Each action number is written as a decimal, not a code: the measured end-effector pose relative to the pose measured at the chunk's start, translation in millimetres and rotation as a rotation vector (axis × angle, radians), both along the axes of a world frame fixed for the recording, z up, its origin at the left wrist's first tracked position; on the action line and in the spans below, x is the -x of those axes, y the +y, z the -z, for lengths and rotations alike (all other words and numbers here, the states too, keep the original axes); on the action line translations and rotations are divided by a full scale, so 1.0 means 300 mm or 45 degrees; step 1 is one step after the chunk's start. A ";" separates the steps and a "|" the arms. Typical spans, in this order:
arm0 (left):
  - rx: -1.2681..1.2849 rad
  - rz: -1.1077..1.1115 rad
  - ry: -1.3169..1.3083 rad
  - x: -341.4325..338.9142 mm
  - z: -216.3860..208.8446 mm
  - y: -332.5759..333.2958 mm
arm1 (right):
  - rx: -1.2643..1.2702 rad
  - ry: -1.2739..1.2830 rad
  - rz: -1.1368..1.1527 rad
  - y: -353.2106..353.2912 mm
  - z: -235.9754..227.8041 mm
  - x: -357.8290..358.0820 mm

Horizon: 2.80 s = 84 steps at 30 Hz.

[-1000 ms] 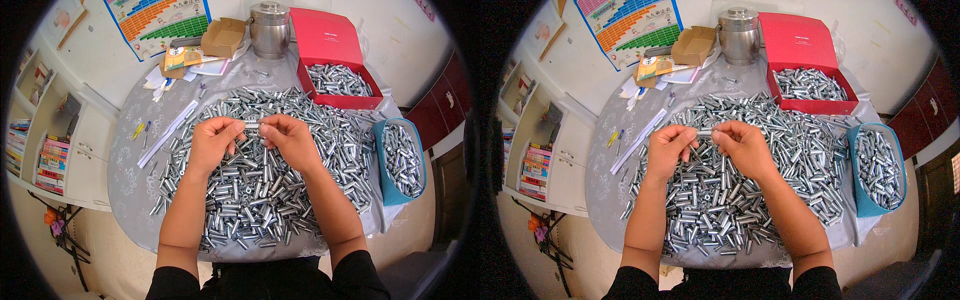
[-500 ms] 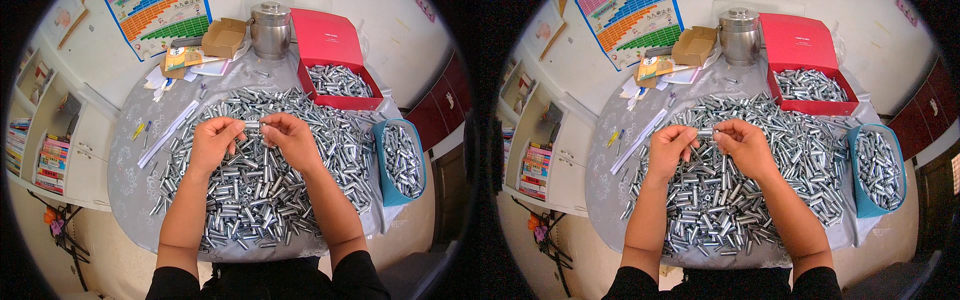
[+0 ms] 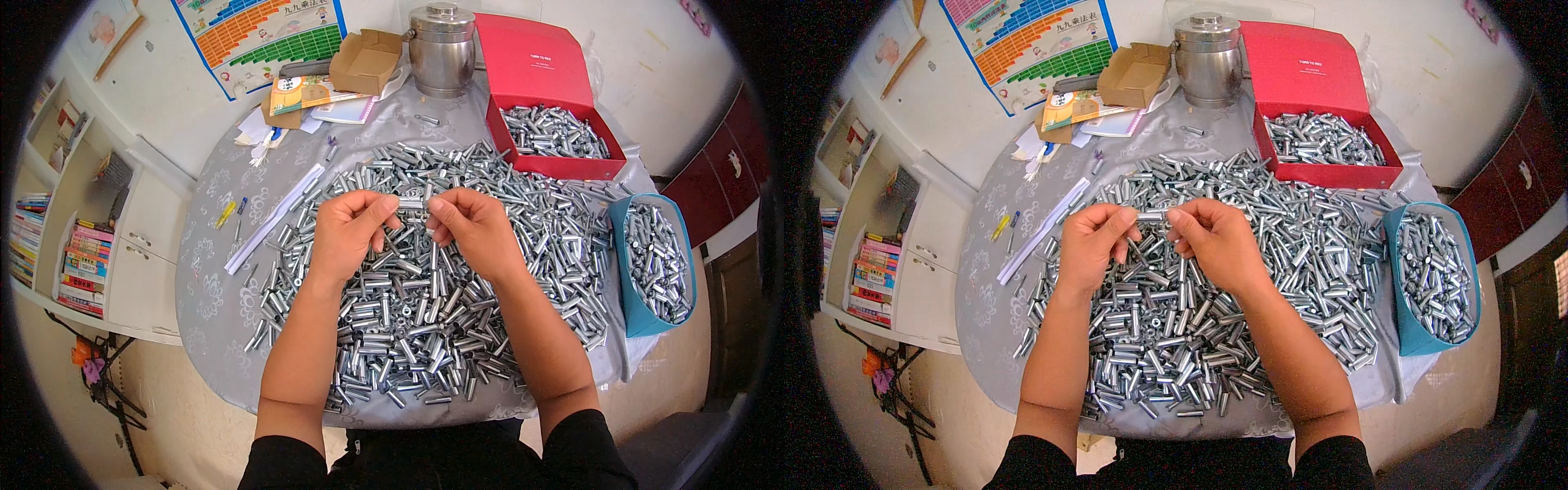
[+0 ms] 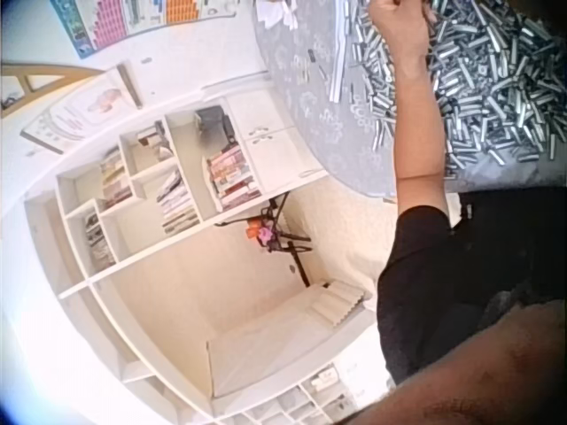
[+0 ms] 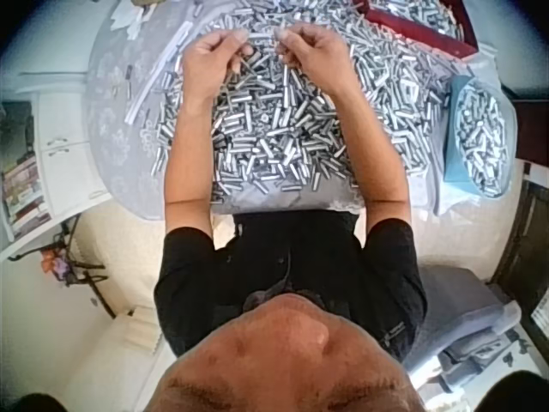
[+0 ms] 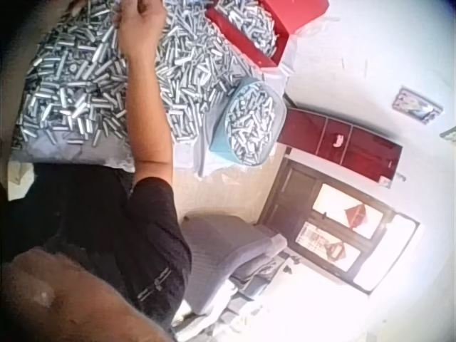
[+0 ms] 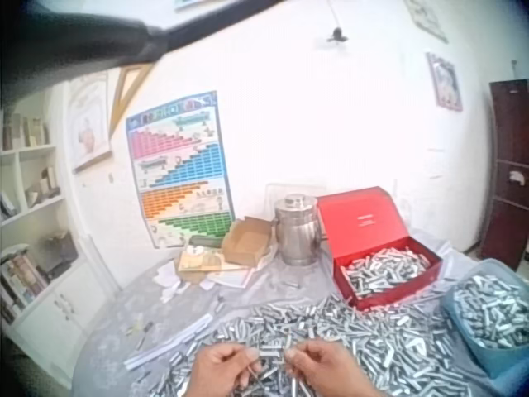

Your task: The person sits at a table covered with a large pile of small, cylindrical metal parts. They repeatedly pick up two pieces, fit them together by hand, and place the assembled unit back onto the pile. The task continues for the duration of the clip, with the person handling the parts one pair at a time.

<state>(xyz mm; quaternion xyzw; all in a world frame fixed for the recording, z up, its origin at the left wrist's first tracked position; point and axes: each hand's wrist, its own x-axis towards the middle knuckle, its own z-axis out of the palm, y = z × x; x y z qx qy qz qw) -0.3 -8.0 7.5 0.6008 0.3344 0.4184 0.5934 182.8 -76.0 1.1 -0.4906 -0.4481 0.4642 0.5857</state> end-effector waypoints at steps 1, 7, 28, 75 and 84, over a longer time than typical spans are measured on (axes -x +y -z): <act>0.005 0.002 0.008 0.003 0.004 0.003 | -0.031 0.015 -0.016 0.003 0.009 0.000; 0.014 0.013 0.010 0.005 0.007 0.003 | 0.110 -0.002 -0.089 0.003 0.002 -0.009; -0.056 0.050 0.003 -0.001 0.030 0.014 | -0.084 -0.455 0.195 -0.002 0.014 -0.001; -0.254 -0.698 -0.395 0.093 -0.026 0.086 | -0.559 -1.529 -0.550 -0.093 0.038 0.152; -0.123 0.076 0.170 0.064 -0.032 0.033 | -0.115 -0.459 -0.182 -0.026 -0.003 0.045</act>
